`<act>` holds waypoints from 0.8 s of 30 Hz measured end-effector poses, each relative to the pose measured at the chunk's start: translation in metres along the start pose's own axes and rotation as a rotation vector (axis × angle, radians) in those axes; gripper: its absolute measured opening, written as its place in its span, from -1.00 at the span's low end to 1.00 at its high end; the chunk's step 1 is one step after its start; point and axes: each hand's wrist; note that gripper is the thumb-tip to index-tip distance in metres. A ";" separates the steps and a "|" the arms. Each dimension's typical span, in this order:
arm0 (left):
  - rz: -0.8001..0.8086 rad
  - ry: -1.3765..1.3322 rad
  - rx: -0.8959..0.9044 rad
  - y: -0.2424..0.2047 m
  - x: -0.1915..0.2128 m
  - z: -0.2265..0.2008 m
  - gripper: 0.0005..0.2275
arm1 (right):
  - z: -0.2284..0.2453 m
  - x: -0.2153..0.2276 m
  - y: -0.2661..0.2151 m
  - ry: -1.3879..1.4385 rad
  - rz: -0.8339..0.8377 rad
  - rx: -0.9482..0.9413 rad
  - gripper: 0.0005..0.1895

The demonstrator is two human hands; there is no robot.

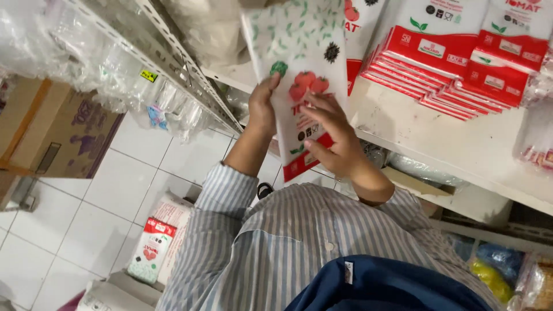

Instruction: The person repeatedly picks up white and red packaged items from the floor and places them onto a nearby shelf. The person handles the packages one at a time, lifting them from a pile and arranging them on the shelf.

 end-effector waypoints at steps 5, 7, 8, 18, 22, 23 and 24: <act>0.039 -0.156 0.070 0.148 0.010 -0.015 -0.67 | -0.016 -0.008 -0.017 -0.321 -0.092 0.018 -0.37; 0.011 -0.096 0.073 0.199 0.010 -0.017 -0.66 | -0.022 -0.018 -0.023 -0.494 -0.042 0.003 -0.34; -0.004 -0.052 0.076 0.221 0.008 -0.016 -0.65 | -0.027 -0.024 -0.025 -0.550 -0.011 -0.045 -0.32; 0.028 0.948 -0.142 0.253 -0.042 -0.050 -0.56 | -0.085 -0.050 -0.011 -0.954 -0.119 -0.135 -0.55; 0.013 1.475 -0.220 0.206 -0.040 -0.061 -0.50 | -0.097 -0.047 0.002 -0.961 -0.106 -0.112 -0.63; -0.017 1.645 -0.276 0.197 -0.038 -0.063 -0.45 | -0.099 -0.046 0.008 -0.948 -0.113 -0.106 -0.65; -0.054 1.811 -0.341 0.191 -0.039 -0.065 -0.40 | -0.101 -0.043 0.014 -0.937 -0.117 -0.091 -0.67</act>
Point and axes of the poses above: each hand's wrist, its own y-axis towards the middle knuckle, its own x-axis out of the back of the hand, z = x × y, and after that the axes turned 10 degrees about x, right-handed
